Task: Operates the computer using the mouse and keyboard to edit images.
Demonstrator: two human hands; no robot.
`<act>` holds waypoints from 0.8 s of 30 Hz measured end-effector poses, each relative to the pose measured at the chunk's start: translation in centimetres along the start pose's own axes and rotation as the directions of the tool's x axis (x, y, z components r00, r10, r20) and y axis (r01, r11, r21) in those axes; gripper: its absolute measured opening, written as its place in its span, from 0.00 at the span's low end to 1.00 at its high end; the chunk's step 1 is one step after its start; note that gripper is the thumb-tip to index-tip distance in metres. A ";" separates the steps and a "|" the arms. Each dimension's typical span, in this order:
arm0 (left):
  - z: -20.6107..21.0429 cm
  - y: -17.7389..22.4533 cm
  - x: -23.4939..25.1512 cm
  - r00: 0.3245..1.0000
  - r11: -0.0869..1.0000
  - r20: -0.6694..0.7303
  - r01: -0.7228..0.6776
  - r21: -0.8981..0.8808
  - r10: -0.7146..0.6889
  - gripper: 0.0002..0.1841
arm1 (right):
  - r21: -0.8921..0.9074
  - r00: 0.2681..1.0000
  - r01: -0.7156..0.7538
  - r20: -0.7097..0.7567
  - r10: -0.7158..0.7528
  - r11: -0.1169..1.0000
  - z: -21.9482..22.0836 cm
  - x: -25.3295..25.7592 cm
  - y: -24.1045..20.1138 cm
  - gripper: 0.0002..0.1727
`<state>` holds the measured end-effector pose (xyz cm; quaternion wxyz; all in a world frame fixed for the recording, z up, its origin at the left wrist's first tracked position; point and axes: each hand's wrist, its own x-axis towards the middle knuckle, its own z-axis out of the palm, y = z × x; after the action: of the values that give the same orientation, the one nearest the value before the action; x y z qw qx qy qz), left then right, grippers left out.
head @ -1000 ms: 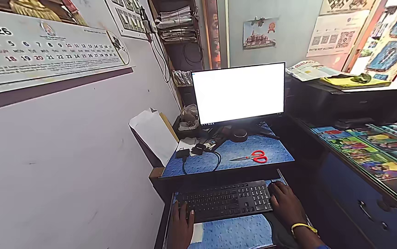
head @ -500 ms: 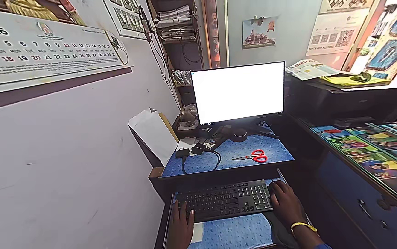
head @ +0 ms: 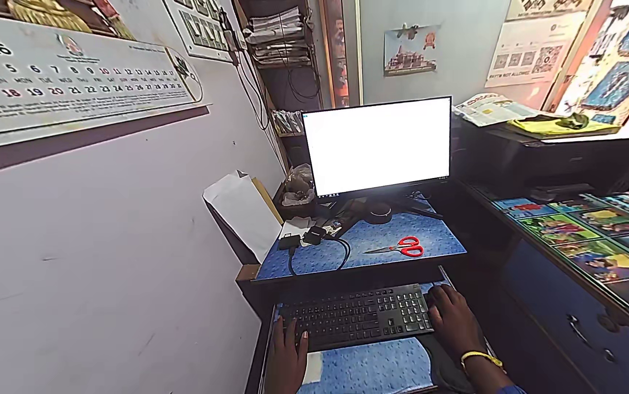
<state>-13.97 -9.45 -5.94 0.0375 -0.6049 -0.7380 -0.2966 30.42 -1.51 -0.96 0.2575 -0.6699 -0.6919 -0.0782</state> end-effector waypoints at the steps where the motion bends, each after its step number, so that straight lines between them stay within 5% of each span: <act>1: 0.0 0.0 0.0 1.000 1.000 0.003 0.002 -0.002 -0.002 0.35 | -0.002 1.000 -0.014 -0.003 0.014 1.000 0.1 0.0 0.1 0.29; 12: 0.2 -0.2 -0.1 1.000 1.000 0.002 0.004 0.024 -0.004 0.35 | 0.001 1.000 -0.028 0.006 0.028 1.000 -0.3 -0.2 -0.2 0.26; 15: 0.0 0.3 0.1 0.989 0.985 -0.009 -0.148 0.084 0.150 0.32 | -0.009 0.999 -0.033 0.037 0.034 0.999 -0.5 0.0 -0.2 0.27; 19: -0.2 5.6 -0.6 0.916 0.925 0.131 -0.379 -0.025 0.379 0.28 | 0.007 0.993 -0.033 0.116 0.032 0.999 -1.6 0.0 -0.8 0.28; 24: 1.3 13.3 1.3 0.827 0.906 0.372 -0.404 -0.131 0.422 0.30 | 0.014 0.985 -0.045 0.165 0.043 0.999 -1.7 -0.1 -0.9 0.31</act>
<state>-1.79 -6.49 -1.28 -0.0617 -0.7977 -0.5750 -0.1713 30.00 -2.45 0.62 0.2070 -0.6870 -0.6965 -0.0110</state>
